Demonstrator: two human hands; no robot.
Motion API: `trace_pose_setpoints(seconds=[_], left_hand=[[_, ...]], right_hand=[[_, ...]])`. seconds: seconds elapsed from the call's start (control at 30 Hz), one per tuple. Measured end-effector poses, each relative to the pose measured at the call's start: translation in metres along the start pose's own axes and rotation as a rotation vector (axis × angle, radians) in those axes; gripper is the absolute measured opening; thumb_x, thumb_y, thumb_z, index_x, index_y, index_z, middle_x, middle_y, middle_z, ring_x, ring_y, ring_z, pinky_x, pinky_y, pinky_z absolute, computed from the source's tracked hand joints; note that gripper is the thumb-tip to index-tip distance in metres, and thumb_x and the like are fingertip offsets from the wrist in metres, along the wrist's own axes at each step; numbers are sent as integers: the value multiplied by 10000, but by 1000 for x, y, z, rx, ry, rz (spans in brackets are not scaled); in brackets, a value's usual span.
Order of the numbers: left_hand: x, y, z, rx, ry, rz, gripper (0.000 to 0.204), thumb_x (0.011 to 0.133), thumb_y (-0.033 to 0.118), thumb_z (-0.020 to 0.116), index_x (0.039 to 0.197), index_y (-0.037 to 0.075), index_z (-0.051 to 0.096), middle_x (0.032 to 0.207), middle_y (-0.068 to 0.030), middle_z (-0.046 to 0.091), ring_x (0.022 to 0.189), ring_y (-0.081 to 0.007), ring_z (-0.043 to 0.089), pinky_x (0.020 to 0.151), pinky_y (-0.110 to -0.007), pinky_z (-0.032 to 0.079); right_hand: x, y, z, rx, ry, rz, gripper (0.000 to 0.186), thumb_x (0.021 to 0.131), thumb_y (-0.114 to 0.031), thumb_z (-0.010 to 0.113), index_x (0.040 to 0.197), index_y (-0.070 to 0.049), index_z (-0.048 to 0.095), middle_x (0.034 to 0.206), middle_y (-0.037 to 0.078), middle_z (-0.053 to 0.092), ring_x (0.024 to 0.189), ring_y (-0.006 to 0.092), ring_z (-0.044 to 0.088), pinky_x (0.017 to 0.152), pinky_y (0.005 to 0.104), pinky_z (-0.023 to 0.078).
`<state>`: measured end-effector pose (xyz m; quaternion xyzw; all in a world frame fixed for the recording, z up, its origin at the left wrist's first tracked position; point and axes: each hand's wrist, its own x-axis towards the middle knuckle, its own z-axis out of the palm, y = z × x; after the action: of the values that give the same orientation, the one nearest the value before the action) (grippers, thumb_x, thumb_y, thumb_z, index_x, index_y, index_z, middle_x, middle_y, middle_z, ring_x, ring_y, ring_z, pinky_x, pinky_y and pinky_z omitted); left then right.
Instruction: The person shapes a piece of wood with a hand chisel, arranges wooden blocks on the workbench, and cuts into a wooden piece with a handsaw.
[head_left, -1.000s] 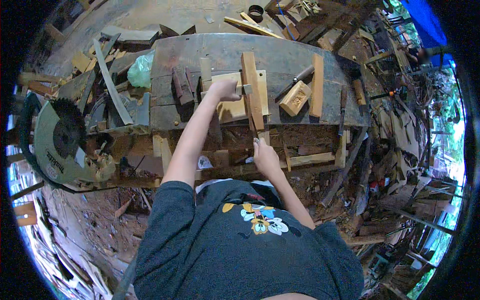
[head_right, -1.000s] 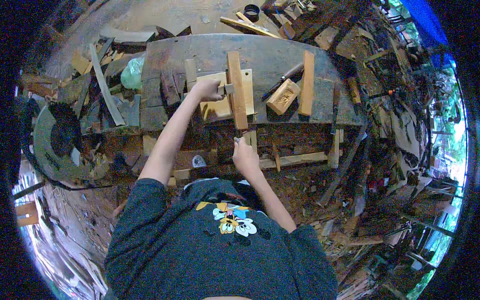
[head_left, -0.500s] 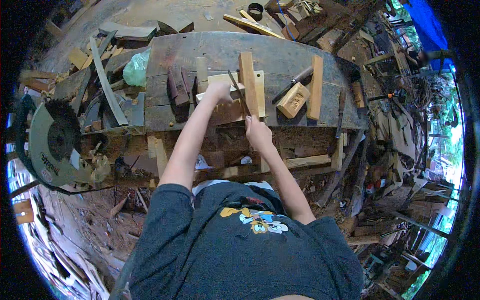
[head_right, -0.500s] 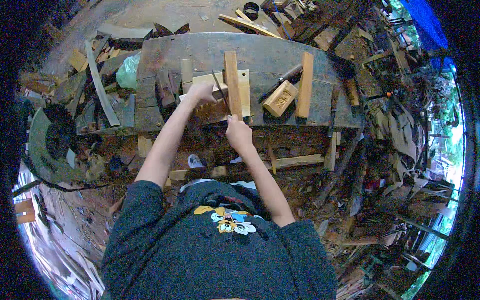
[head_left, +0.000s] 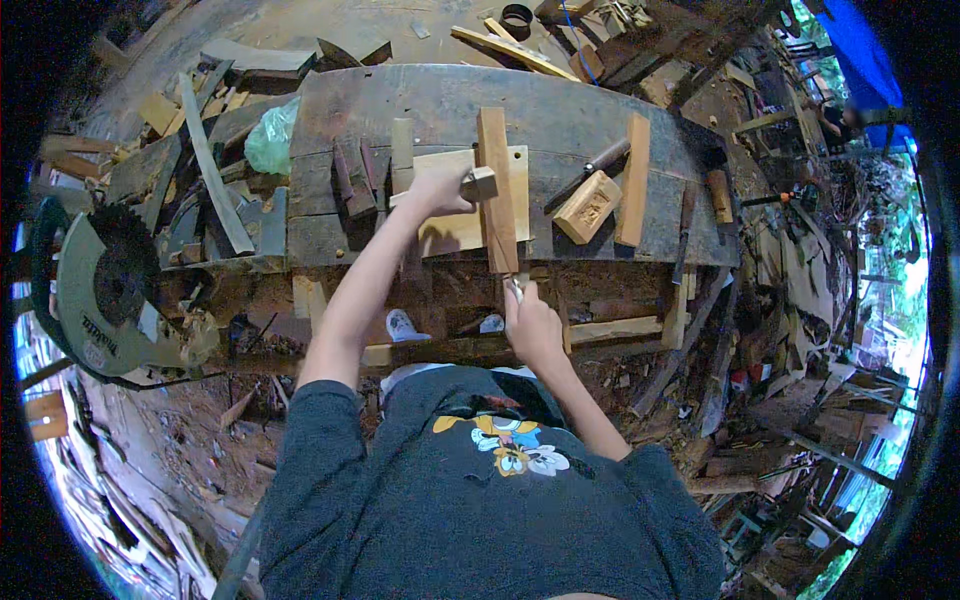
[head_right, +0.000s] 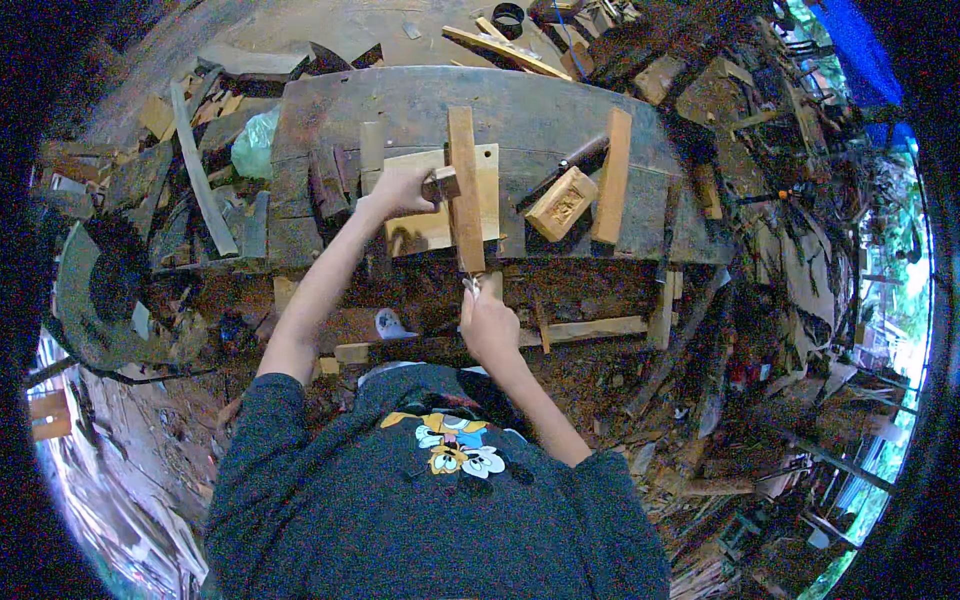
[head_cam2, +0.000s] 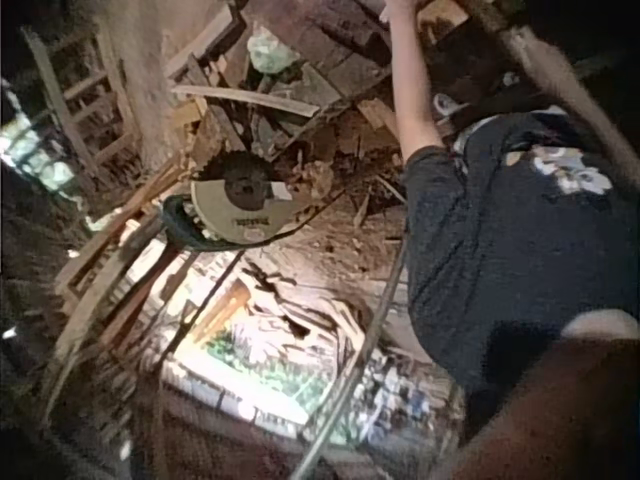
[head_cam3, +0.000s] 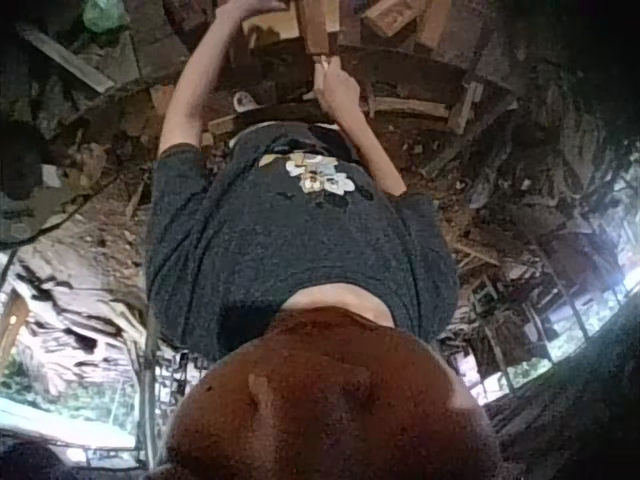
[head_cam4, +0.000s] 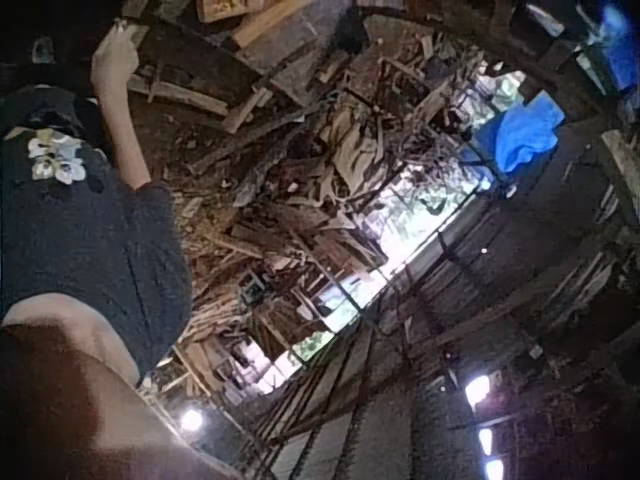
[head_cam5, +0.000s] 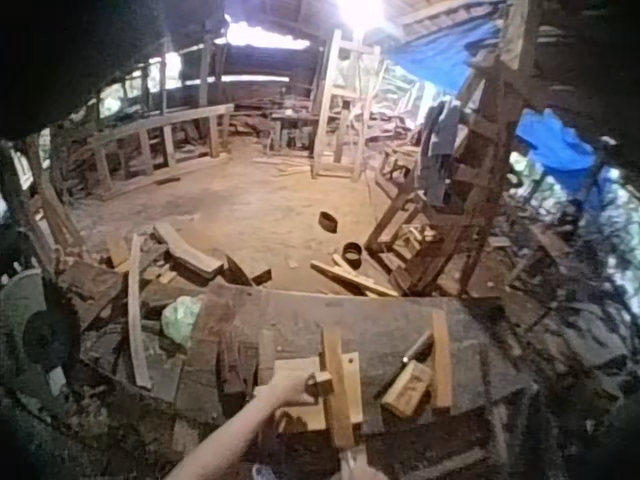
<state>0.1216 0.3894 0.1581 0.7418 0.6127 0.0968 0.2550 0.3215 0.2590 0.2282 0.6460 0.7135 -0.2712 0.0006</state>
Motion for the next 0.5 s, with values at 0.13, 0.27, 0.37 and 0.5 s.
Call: trace_pose_setpoints(seconds=[0.13,0.27,0.37,0.5], left_hand=[[2,2,13,115,-80,-12,615,511,398,668,985,54,481,857,-165,565,847,-288,537,721,-378,432],[-24,13,4,309,87,-156,775,473,480,679,1081,79,412,1134,-135,423,1119,-284,336,934,-510,203],[-55,7,10,286,144,-371,800,485,370,715,1141,83,356,1234,-152,279,1172,-312,230,929,-579,123],[-70,6,16,37,344,-480,622,499,155,714,1054,91,440,1289,-151,147,1062,-332,381,847,-466,342]], right_hand=[[-11,10,10,-2,-24,-61,240,831,-244,366,848,-8,400,625,212,546,572,376,540,510,463,425],[-11,20,15,-17,-2,-9,229,834,-241,360,839,-16,405,628,213,547,571,370,542,505,464,423],[-14,19,17,-51,1,-11,220,835,-241,357,845,-27,409,625,208,548,571,364,545,504,461,424],[-16,19,20,-32,11,-21,215,837,-241,351,865,-37,412,618,198,551,563,360,546,501,460,424]])
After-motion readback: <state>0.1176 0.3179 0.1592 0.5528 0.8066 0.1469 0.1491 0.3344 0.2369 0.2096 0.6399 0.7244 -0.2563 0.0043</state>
